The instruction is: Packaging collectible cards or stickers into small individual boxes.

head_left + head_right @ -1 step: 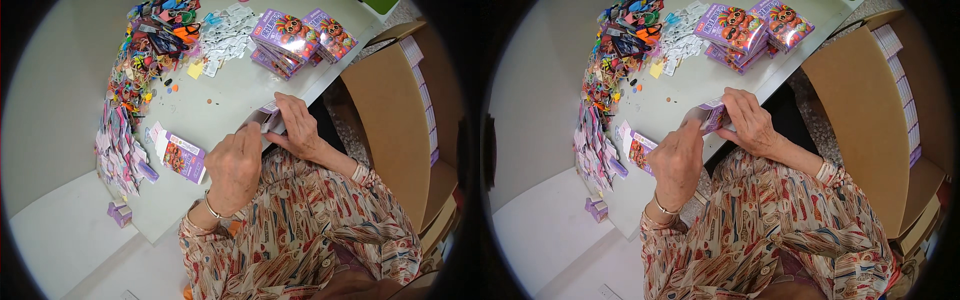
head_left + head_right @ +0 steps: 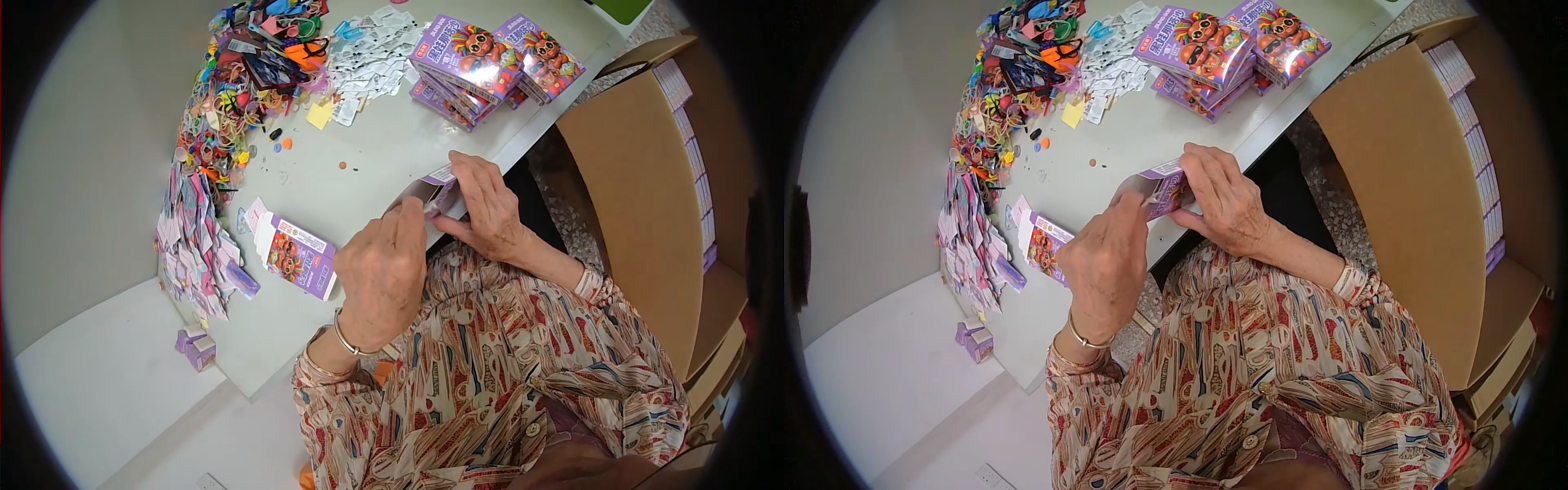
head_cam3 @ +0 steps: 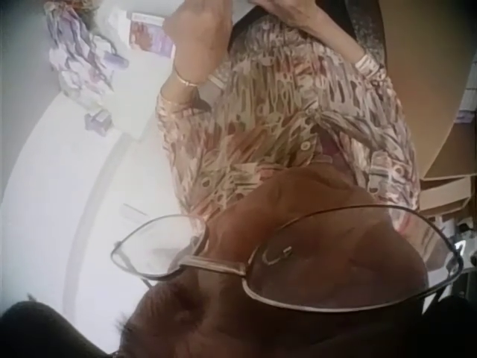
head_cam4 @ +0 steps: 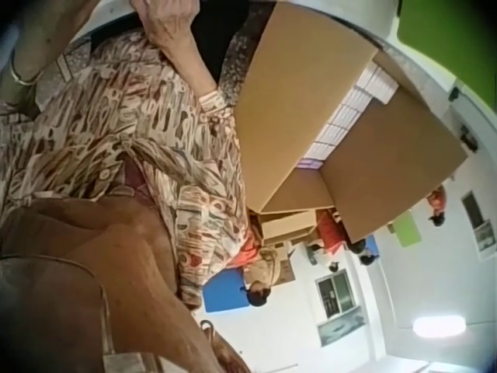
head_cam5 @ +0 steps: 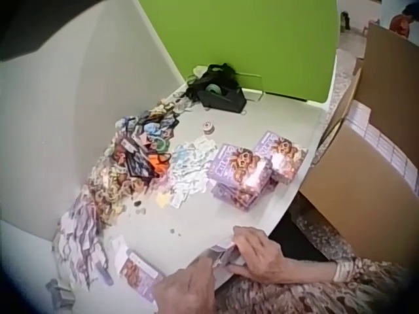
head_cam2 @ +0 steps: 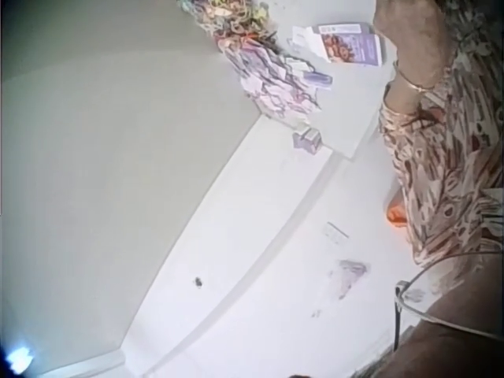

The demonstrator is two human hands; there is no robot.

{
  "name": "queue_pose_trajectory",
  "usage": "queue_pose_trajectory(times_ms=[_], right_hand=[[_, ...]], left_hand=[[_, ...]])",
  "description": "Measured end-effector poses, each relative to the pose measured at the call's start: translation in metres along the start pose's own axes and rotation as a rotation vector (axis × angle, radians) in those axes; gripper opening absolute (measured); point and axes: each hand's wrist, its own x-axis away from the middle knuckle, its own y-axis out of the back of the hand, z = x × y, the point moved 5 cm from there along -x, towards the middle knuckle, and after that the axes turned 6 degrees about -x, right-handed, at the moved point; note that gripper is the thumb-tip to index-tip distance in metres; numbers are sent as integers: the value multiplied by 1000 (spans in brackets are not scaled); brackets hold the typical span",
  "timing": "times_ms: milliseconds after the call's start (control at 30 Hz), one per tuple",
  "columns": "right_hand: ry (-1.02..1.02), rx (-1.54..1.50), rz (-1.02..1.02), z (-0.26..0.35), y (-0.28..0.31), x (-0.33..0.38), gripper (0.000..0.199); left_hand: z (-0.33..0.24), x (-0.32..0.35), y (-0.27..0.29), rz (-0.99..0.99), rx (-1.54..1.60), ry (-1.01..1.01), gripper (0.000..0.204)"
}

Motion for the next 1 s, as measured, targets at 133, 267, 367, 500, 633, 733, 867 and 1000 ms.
queue_pose_trajectory(times_ms=[133,267,367,500,633,733,867,1000], right_hand=[[12,31,14,5,0,2,84],[13,54,35,6,-1,4,81],[17,43,34,8,-1,2,80],[9,22,22,7,-2,3,79],[30,56,22,11,-1,3,80],[32,54,21,9,-1,3,80],[12,37,26,6,0,3,82],[-21,-18,19,3,2,3,85]], left_hand=[[6,-4,2,85,90,93,13],[24,-6,-5,168,336,189,5],[24,-3,-5,155,320,239,8],[16,-5,-6,131,210,185,11],[19,-8,-16,251,213,107,10],[20,-11,-18,263,269,87,8],[10,-8,-11,175,227,133,8],[5,-2,3,77,199,222,13]])
